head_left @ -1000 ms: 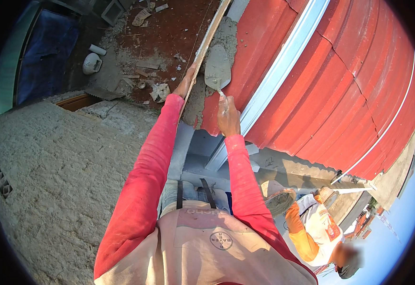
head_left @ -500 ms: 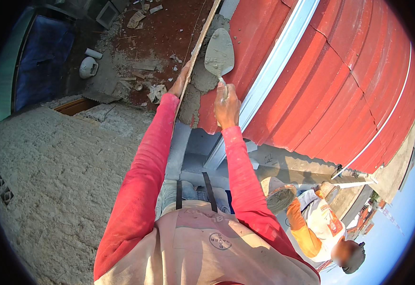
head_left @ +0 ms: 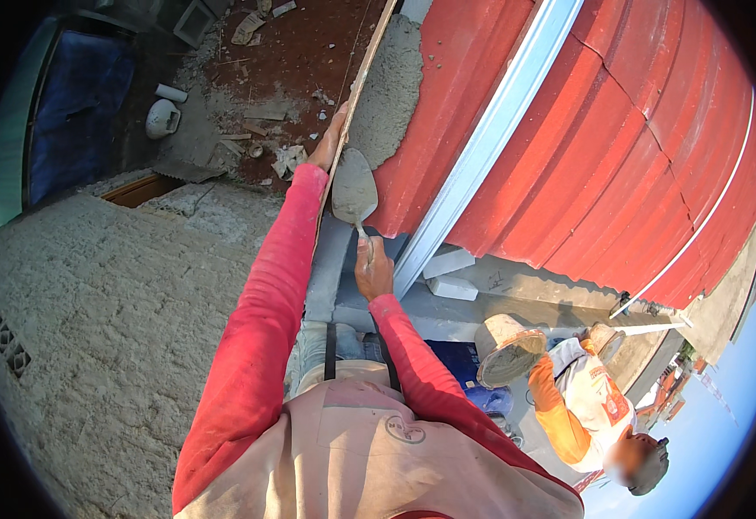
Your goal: The person installs a wooden panel onto a roof edge, securing it with a hammer and nails. They then apply mortar to the roof edge using a trowel and a bucket.
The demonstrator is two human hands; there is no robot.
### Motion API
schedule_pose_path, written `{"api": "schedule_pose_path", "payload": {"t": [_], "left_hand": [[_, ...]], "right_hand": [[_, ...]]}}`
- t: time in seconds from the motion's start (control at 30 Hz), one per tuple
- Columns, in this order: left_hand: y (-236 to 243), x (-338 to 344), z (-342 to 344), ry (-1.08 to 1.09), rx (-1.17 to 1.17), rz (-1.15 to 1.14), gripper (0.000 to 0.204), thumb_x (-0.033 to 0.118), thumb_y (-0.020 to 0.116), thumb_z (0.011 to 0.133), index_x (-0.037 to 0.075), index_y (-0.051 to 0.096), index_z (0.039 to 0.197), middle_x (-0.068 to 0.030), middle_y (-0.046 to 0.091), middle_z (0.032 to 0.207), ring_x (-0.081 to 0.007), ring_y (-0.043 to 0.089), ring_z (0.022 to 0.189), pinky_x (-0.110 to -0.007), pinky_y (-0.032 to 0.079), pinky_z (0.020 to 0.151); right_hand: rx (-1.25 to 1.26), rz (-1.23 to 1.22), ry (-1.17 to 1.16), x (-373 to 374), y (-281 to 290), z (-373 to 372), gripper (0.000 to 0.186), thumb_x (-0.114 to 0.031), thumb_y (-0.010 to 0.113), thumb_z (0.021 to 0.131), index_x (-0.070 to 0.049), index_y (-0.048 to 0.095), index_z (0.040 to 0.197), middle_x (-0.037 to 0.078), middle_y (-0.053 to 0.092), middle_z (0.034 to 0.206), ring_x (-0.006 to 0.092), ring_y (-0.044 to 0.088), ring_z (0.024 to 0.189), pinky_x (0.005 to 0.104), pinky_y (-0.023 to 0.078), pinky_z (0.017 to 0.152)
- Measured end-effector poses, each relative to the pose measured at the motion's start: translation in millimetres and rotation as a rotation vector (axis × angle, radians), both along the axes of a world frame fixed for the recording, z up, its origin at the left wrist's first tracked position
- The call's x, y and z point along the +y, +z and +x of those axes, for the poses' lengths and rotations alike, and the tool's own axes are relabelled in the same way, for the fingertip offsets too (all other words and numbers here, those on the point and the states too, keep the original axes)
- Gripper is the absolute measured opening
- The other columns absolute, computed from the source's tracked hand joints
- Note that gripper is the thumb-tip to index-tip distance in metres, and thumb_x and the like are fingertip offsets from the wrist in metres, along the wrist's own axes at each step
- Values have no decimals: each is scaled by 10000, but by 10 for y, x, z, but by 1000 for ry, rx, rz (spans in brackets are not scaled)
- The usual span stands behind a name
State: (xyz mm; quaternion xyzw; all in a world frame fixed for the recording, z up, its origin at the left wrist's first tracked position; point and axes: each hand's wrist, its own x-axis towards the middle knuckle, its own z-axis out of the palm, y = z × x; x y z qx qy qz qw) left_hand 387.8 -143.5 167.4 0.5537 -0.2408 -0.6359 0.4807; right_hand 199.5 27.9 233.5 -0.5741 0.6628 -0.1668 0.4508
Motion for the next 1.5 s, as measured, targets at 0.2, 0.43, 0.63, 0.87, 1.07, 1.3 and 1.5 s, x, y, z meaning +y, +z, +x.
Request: {"api": "schedule_pose_path", "payload": {"t": [0.2, 0.43, 0.63, 0.87, 1.07, 1.3, 1.5], "left_hand": [[-465, 46, 95, -38, 37, -36, 869, 665, 307, 1027, 54, 190, 1634, -83, 207, 1691, -222, 175, 1552, -329, 160, 1229], [-330, 8, 36, -44, 15, -49, 858, 666, 294, 1030, 70, 189, 1638, -76, 200, 1696, -218, 165, 1559, -326, 155, 1229], [-426, 82, 93, -18, 45, -22, 824, 623, 297, 1051, 48, 189, 1631, -85, 180, 1699, -219, 138, 1566, -340, 117, 1252], [-178, 42, -3, -4, 48, -29, 802, 596, 293, 1061, 38, 185, 1628, -87, 170, 1701, -213, 120, 1570, -337, 106, 1259], [-497, 60, 102, -52, 168, 25, 813, 601, 293, 1058, 30, 185, 1626, -94, 170, 1700, -217, 120, 1570, -339, 98, 1262], [-310, -32, -28, -57, 174, 20, 821, 608, 301, 1055, 36, 171, 1630, -88, 171, 1700, -214, 127, 1569, -340, 110, 1261], [-282, 26, 21, -26, 26, -20, 821, 614, 298, 1055, 43, 175, 1631, -56, 190, 1693, -198, 155, 1559, -334, 132, 1252]], "right_hand": [[-320, 174, -248, -1424, 467, 183, 440, -489, 381, 1084, -76, 508, 1005, 51, 517, 623, 142, 520, 429, 311, 451, 381], [-441, 427, -214, -1393, 315, -8, 521, -559, 355, 1066, -74, 536, 1004, 48, 504, 601, 149, 513, 419, 320, 461, 369], [-553, 341, -210, -1030, 255, -124, 549, -586, 365, 1062, -73, 536, 967, 44, 492, 577, 140, 498, 407, 305, 429, 361], [-511, 486, -181, -703, 108, 30, 578, -613, 336, 1058, -68, 502, 960, 60, 500, 601, 152, 496, 411, 322, 440, 369], [-496, 465, -213, -574, 137, 91, 543, -582, 366, 1062, -79, 545, 962, 39, 489, 581, 132, 476, 398, 304, 425, 363], [-294, 139, -227, -1922, 510, 89, 493, -496, 380, 1081, -51, 543, 943, 103, 546, 602, 212, 586, 442, 367, 477, 391], [29, -36, 79, -1680, 126, 109, 441, -465, 418, 1076, -45, 507, 971, 204, 600, 671, 337, 624, 505, 454, 487, 434]]}}
